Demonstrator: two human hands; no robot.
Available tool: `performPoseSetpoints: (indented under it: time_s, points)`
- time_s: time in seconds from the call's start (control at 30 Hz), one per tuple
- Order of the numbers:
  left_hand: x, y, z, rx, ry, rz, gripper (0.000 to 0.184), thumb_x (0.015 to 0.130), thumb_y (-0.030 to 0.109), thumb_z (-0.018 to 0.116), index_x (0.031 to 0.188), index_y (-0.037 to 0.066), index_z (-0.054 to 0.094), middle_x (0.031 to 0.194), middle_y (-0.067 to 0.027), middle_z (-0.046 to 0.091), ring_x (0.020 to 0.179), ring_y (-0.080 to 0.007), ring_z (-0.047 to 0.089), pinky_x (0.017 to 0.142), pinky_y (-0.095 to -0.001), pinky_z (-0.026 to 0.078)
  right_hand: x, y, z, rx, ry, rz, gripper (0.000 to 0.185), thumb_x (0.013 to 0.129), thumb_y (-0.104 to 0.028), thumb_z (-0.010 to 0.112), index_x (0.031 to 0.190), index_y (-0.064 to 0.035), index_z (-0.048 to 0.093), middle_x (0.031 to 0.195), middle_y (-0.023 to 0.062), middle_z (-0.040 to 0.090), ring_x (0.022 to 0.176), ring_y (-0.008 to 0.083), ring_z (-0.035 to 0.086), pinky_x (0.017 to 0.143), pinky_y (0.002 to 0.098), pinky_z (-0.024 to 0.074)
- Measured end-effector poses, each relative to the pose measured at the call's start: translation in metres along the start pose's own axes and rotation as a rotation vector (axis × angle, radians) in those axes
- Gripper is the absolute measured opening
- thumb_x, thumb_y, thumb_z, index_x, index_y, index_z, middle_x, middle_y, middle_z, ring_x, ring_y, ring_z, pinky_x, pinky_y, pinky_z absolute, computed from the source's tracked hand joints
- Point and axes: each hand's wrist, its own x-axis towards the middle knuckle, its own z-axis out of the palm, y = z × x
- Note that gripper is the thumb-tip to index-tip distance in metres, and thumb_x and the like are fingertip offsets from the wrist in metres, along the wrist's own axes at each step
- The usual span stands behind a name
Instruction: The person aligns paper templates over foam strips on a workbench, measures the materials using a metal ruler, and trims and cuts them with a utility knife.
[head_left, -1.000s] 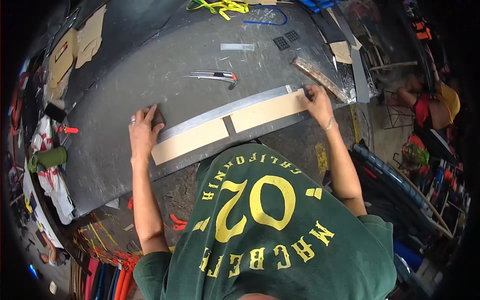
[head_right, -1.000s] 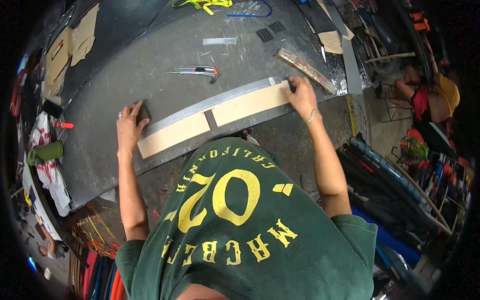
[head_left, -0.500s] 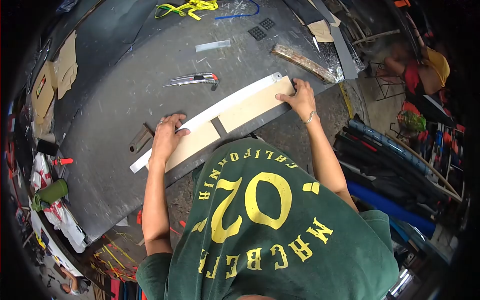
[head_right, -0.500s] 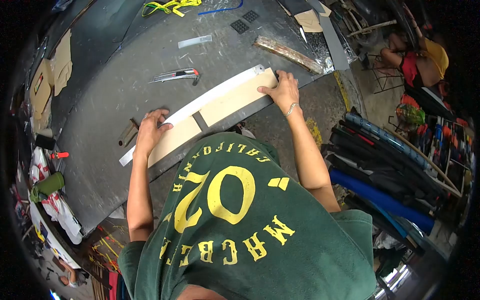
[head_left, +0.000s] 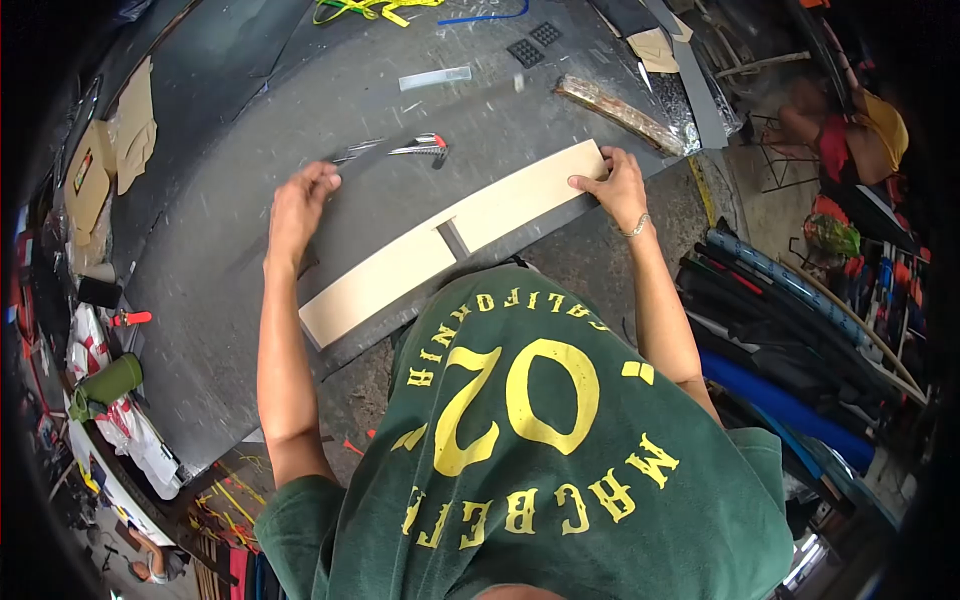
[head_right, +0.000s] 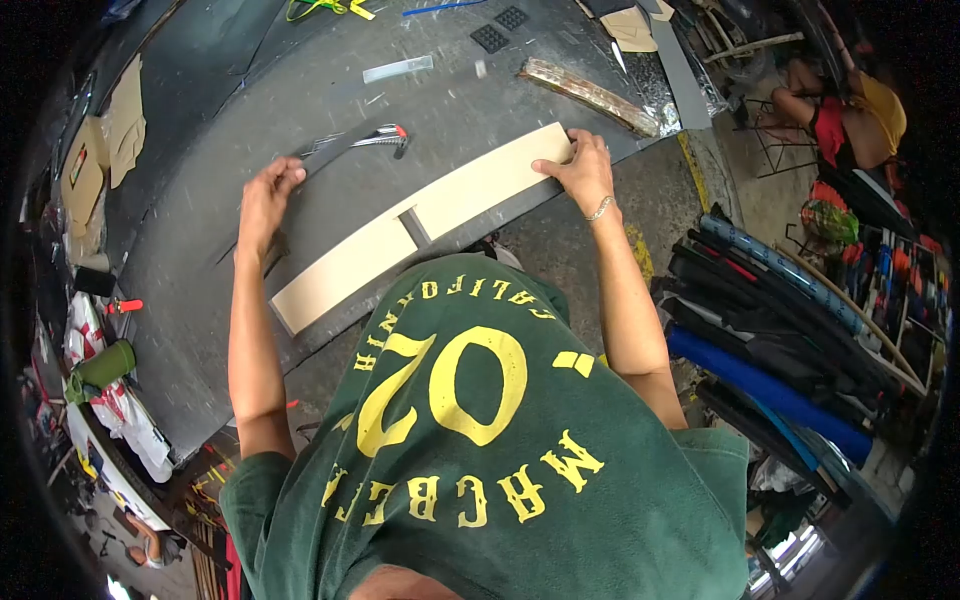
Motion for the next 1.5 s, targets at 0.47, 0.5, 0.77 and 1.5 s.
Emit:
performPoseSetpoints:
  time_s: [0.47,0.5,0.77,1.5]
  points:
    - [-0.083,0.047,0.073,0.185,-0.146,0.403,0.112,0.063,0.052,0.092,0.154,0.007,0.044,0.149,-0.0167,0.051,0.141,-0.0377,0.045,0.118,-0.0518,0.035,-0.002,-0.021,-0.042,0.905,-0.106,-0.015,0.016,0.100,-0.015,0.072,0.110,-0.0043,0.067,0.099,-0.0007,0.067,0.084,0.0086,0.064,0.068,0.0266,0.0578]
    - [-0.088,0.048,0.077,0.174,-0.143,0.394,0.117,0.062,0.054,0.092,0.156,0.007,0.041,0.150,-0.0163,0.050,0.142,-0.0373,0.044,0.120,-0.0517,0.034,-0.001,-0.029,-0.051,0.946,-0.109,-0.072,0.017,0.100,-0.015,0.071,0.113,-0.0046,0.066,0.100,0.0009,0.068,0.085,0.0101,0.065,0.064,0.0267,0.0613]
    - [-0.099,0.050,0.081,0.218,-0.187,0.259,0.124,0.062,0.045,0.095,0.162,0.009,0.030,0.143,-0.0181,0.052,0.133,-0.0383,0.049,0.116,-0.0533,0.036,0.037,-0.070,-0.090,1.191,0.024,-0.255,0.019,0.102,-0.015,0.069,0.116,-0.0034,0.064,0.097,0.0061,0.071,0.076,0.0131,0.070,0.059,0.0275,0.0641]
    - [0.115,0.016,-0.024,0.602,-0.221,0.199,0.056,0.085,0.042,0.081,0.129,0.010,0.068,0.111,-0.0144,0.075,0.108,-0.0343,0.070,0.102,-0.0486,0.047,0.112,-0.012,-0.022,0.734,0.312,-0.111,0.058,0.094,-0.020,0.074,0.138,0.0112,0.050,0.135,0.0226,0.059,0.102,0.0247,0.069,0.084,0.0339,0.0616]
